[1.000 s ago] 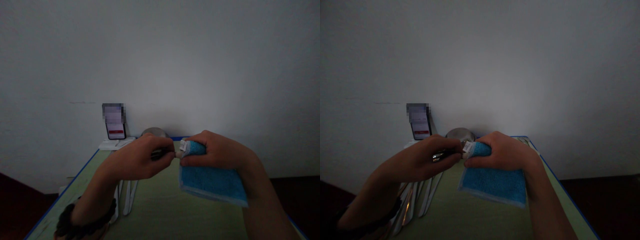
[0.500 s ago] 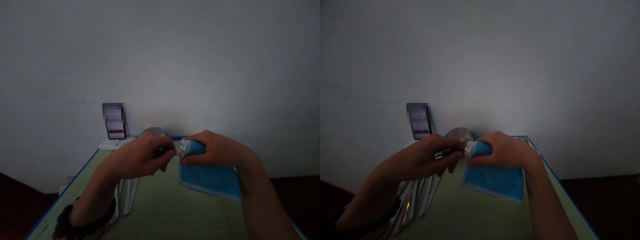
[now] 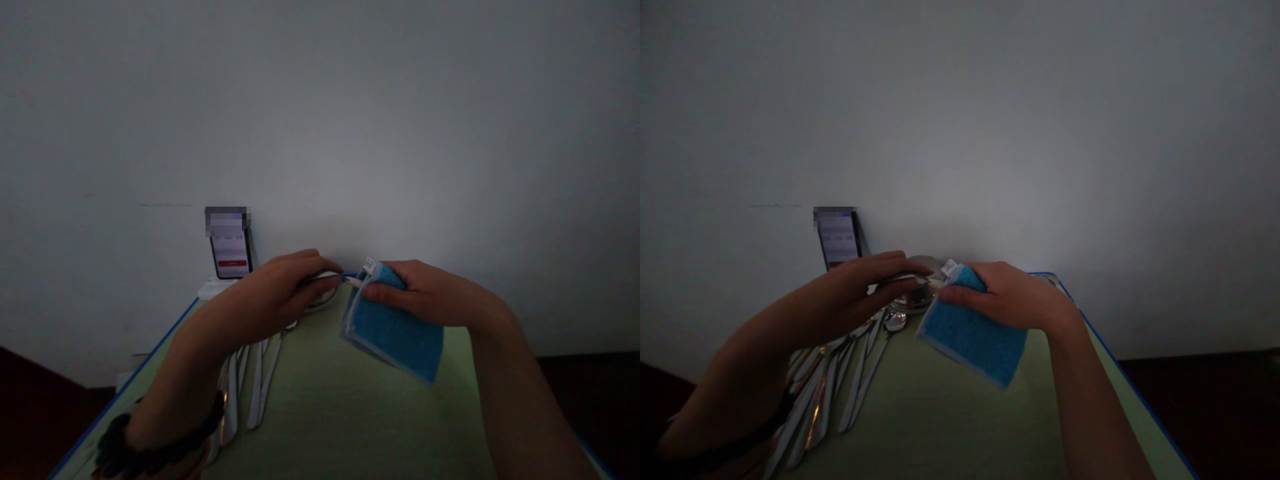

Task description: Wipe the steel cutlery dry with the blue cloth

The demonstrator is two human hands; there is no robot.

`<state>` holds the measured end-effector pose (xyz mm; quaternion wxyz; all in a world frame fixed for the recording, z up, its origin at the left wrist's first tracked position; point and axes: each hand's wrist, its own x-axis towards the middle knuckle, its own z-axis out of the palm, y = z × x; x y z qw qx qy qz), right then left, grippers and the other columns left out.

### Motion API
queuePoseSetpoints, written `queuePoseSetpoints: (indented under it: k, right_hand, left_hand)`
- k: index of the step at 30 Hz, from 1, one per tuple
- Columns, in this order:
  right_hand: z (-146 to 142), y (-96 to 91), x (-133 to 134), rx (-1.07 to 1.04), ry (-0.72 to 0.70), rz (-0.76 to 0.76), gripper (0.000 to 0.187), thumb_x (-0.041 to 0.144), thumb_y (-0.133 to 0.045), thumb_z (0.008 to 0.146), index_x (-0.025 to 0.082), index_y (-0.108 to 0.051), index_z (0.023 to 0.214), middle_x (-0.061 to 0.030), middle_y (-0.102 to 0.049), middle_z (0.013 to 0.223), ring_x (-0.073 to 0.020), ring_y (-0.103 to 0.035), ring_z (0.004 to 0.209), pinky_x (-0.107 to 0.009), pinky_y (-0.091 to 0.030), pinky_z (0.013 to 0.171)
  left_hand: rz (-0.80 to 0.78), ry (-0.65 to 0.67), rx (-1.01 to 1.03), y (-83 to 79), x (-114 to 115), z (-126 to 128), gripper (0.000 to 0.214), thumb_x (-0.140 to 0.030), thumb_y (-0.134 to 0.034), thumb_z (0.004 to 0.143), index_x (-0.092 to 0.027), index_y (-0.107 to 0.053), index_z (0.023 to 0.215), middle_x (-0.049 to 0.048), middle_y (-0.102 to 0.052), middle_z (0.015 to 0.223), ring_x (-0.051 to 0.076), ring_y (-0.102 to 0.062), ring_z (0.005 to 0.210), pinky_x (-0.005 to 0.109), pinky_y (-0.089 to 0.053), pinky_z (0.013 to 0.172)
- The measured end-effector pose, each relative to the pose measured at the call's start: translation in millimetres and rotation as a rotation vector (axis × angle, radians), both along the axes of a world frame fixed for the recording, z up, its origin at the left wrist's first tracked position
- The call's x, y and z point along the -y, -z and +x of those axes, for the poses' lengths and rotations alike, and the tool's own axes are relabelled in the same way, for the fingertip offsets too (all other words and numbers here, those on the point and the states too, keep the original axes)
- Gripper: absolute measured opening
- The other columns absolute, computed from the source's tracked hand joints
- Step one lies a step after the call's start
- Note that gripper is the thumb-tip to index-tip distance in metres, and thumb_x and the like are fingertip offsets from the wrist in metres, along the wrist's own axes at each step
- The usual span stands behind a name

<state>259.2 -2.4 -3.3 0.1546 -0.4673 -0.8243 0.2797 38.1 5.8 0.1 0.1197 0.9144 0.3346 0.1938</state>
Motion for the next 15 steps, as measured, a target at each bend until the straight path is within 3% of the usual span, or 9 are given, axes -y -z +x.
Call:
queuePoseSetpoints:
  k: [8,12,15]
  right_hand:
    - [-2.2,-2.0,3.6,0.052,-0.031,0.137,0.029,0.047,-0.051,0.076,0.022,-0.056,0.088,-0.0001,-0.062,0.085,-0.0139,-0.056,0.074,-0.024,-0.039,0.062]
    - [-3.3,-2.4,3.8,0.062,-0.049,0.119,0.028,0.046,-0.049,0.077,0.022,-0.057,0.088,-0.0004,-0.062,0.083,-0.0141,-0.056,0.072,-0.024,-0.039,0.06]
    - [-5.0,-4.1,5.1,0.074,-0.076,0.089,0.031,0.048,-0.047,0.078,0.021,-0.058,0.086,-0.0005,-0.061,0.077,-0.0134,-0.056,0.067,-0.023,-0.039,0.056]
  left_hand:
    - [-0.013,-0.051,-0.038,-2.7,3.5,2.7,0.025,-0.036,-0.04,0.087,-0.018,-0.055,0.096,0.0006,-0.059,0.081,0.012,-0.054,0.072,0.022,-0.039,0.066]
    - [-0.007,-0.037,-0.05,-3.6,2.1,2.7,0.025,-0.032,-0.039,0.088,-0.018,-0.059,0.094,-0.0007,-0.062,0.077,0.01,-0.055,0.065,0.019,-0.037,0.06]
    - [0.004,-0.038,-0.105,-4.5,2.7,3.0,0.031,-0.035,-0.038,0.088,-0.017,-0.062,0.08,-0.0023,-0.059,0.061,0.008,-0.051,0.053,0.019,-0.032,0.051]
